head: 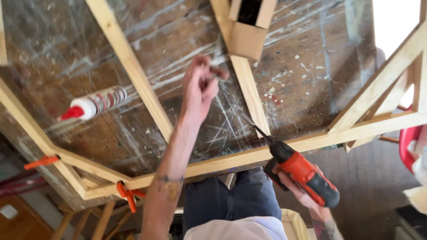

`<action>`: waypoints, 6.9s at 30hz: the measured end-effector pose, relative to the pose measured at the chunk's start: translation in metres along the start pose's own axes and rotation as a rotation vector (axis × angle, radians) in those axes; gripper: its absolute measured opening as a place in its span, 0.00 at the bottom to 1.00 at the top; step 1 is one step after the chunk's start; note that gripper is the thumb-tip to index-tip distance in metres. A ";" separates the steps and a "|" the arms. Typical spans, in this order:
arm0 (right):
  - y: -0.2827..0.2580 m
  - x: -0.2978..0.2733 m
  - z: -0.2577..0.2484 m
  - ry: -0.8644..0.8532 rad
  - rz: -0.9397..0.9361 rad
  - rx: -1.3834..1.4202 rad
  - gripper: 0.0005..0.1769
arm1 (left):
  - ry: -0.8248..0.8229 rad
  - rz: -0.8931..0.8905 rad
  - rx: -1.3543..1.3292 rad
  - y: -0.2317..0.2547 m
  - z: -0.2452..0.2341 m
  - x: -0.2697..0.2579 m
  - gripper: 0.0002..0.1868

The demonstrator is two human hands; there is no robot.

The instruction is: Assembling a wooden frame by applying glue, clamping the joints, and securing them with screws using a power drill.

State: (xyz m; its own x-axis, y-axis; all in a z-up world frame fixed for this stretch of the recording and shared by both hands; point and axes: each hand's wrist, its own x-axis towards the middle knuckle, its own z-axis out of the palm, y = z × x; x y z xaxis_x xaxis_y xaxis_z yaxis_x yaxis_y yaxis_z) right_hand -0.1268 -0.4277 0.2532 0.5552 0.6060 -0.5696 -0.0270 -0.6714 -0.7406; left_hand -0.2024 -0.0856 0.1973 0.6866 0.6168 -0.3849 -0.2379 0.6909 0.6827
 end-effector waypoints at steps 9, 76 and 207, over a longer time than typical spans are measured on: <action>-0.083 0.020 0.109 -0.572 -0.284 0.209 0.12 | 0.417 0.186 -0.311 0.068 -0.085 -0.172 0.07; -0.256 0.221 0.675 -0.597 -0.690 -0.774 0.20 | 1.268 0.166 1.089 0.160 -0.578 -0.390 0.22; -0.028 -0.020 0.365 -0.382 0.107 -0.153 0.13 | 0.780 -0.122 -0.436 0.042 -0.399 -0.407 0.05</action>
State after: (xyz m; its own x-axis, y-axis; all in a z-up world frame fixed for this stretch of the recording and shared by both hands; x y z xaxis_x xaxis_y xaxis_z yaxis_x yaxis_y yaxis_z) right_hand -0.4408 -0.2648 0.1551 0.2072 0.6244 -0.7532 0.0716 -0.7775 -0.6248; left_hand -0.7659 -0.1570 0.1349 0.1004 0.5005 -0.8599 -0.5422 0.7522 0.3745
